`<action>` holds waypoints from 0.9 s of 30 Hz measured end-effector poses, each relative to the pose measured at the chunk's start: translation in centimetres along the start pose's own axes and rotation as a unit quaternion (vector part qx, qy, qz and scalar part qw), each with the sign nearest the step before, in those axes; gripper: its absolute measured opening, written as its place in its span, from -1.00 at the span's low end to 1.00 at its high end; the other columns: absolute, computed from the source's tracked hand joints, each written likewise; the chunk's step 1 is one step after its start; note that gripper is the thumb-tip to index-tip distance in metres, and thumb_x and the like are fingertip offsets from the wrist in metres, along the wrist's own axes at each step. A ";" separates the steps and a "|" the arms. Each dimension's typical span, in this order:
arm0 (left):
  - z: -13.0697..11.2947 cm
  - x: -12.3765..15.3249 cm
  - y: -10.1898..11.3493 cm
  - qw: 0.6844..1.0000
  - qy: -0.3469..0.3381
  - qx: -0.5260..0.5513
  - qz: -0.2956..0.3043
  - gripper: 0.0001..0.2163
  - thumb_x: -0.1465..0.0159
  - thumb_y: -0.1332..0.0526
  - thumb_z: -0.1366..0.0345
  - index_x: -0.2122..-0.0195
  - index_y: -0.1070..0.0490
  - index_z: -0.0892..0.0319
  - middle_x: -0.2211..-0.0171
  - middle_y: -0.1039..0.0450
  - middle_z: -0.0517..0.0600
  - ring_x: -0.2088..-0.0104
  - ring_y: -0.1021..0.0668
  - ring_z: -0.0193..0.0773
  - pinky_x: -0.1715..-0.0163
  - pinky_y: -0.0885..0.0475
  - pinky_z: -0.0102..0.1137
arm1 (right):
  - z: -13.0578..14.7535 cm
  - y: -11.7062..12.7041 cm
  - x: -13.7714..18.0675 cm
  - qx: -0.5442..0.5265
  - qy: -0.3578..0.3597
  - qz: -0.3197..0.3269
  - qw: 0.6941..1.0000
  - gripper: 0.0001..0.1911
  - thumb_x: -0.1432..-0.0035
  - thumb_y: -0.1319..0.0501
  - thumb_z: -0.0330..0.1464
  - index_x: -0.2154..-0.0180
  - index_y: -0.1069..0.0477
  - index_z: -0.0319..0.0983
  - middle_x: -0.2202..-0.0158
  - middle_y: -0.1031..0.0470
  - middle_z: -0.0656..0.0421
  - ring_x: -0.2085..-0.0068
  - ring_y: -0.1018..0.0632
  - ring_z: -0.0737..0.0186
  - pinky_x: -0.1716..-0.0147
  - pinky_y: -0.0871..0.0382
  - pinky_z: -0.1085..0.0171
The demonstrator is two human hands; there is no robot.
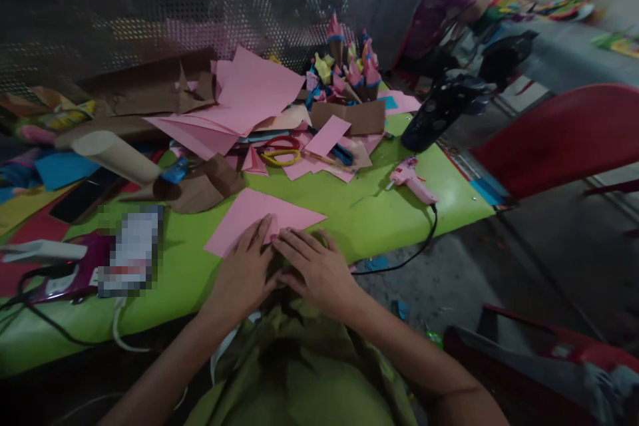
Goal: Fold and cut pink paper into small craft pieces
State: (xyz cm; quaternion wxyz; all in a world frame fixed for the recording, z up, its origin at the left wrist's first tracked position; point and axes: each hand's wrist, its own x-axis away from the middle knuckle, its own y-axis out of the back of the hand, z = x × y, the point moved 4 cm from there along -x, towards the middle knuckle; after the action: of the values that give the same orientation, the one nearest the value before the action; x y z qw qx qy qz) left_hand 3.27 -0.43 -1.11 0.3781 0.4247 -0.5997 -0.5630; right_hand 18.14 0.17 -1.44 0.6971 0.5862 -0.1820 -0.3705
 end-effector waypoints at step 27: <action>3.3 7.3 0.8 0.999 0.049 0.000 -0.022 -0.47 -0.37 0.01 0.20 -0.37 -0.03 0.07 -0.33 -0.16 0.06 -0.31 -0.27 -0.01 -0.30 0.00 0.16 | -4.7 1.1 2.4 0.091 -0.100 -0.049 0.990 -0.52 -0.36 -0.04 -0.32 -0.28 -0.20 -0.11 -0.22 -0.40 0.09 -0.20 -0.42 0.06 -0.17 -0.07 0.00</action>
State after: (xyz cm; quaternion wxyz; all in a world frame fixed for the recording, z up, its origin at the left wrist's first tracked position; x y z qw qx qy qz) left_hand -2.43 -6.09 -0.76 0.3950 0.4650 -0.5705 -0.5498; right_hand 23.27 1.71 -1.99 0.5998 0.6157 -0.2548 -0.4430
